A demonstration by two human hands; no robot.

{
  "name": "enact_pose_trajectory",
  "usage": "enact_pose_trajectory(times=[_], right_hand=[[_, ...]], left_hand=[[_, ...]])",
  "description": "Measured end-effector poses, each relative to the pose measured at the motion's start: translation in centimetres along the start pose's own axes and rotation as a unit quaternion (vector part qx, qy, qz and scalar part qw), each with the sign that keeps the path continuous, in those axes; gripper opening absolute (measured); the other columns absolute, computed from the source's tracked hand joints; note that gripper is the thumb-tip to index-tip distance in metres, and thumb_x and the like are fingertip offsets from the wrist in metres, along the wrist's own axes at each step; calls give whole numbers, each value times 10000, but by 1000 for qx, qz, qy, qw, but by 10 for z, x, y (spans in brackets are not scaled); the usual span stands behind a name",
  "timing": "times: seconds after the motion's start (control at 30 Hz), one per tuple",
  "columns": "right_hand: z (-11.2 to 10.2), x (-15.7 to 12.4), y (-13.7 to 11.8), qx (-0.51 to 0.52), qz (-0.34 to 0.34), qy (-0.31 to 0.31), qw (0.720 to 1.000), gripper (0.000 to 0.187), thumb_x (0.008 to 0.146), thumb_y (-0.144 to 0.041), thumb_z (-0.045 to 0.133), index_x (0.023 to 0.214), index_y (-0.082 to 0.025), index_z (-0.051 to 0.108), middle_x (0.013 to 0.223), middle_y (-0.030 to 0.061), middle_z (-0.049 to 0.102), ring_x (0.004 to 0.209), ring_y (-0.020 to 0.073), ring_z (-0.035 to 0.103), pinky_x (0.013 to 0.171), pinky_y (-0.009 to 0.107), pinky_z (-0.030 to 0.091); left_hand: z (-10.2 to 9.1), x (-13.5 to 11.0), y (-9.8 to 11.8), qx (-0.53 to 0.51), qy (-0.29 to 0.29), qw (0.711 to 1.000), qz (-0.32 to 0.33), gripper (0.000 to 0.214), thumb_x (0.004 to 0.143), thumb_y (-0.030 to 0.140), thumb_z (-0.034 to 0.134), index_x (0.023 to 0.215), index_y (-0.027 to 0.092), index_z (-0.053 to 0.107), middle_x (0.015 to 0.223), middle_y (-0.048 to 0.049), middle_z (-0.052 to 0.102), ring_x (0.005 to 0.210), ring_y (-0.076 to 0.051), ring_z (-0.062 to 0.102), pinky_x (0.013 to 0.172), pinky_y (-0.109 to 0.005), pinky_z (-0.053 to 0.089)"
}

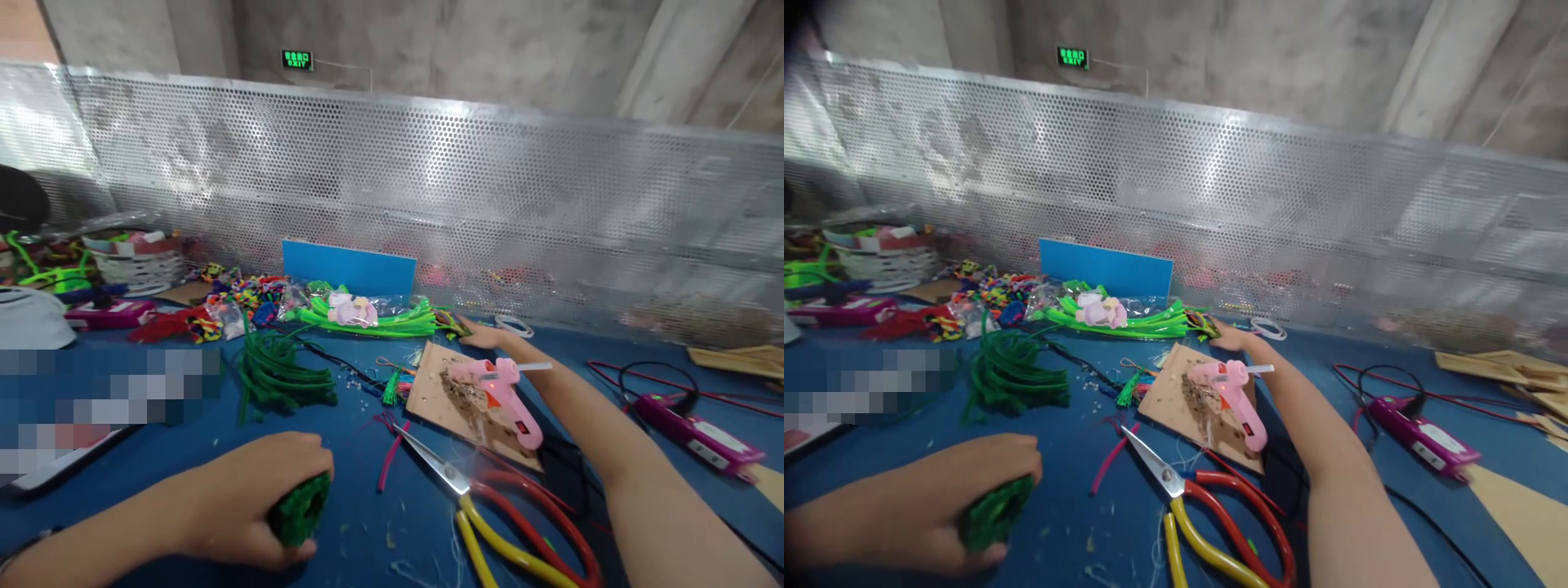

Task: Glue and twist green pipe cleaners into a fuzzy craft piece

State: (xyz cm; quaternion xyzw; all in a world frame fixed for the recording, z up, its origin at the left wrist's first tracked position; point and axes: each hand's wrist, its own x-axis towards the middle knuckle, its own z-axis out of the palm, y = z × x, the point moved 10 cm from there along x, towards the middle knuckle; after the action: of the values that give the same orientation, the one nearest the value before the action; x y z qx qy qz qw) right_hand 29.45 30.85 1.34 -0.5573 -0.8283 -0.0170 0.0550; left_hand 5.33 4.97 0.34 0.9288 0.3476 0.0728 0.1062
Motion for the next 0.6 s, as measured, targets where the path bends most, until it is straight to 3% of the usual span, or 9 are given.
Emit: enact_pose_trajectory(times=[0.1, 0.2, 0.43, 0.6], right_hand=[[-1, -9, 6, -23, 20, -13, 999, 393, 664, -187, 512, 1051, -133, 557, 1002, 80, 617, 886, 202, 569, 768, 268, 425], [-9, -18, 16, -47, 50, -20, 997, 214, 702, -184, 478, 831, -126, 638, 757, 68, 658, 671, 181, 590, 612, 240, 430], [-52, -20, 20, -88, 81, 7, 993, 219, 744, -212, 451, 646, -128, 628, 563, 31, 600, 541, 128, 529, 499, 190, 359], [-100, -22, 6, -112, 57, 78, 989, 217, 757, -166, 407, 739, -126, 620, 634, 40, 612, 597, 136, 537, 529, 189, 360]], left_hand=[[-1, 0, 1, 0, -5, 1000, 1, 165, 661, 296, 551, 748, 197, 452, 746, 2, 520, 700, -149, 453, 613, -216, 346], [1, 1, 1, -6, -12, 1000, 3, 156, 670, 284, 544, 754, 191, 452, 744, -2, 519, 689, -146, 450, 600, -214, 340], [5, 3, -2, -19, -33, 999, 5, 156, 656, 277, 541, 747, 188, 450, 733, -2, 509, 674, -144, 448, 605, -220, 340], [6, 3, -3, -21, -45, 999, -15, 157, 650, 265, 544, 762, 192, 461, 744, 6, 507, 687, -142, 455, 613, -215, 339]])
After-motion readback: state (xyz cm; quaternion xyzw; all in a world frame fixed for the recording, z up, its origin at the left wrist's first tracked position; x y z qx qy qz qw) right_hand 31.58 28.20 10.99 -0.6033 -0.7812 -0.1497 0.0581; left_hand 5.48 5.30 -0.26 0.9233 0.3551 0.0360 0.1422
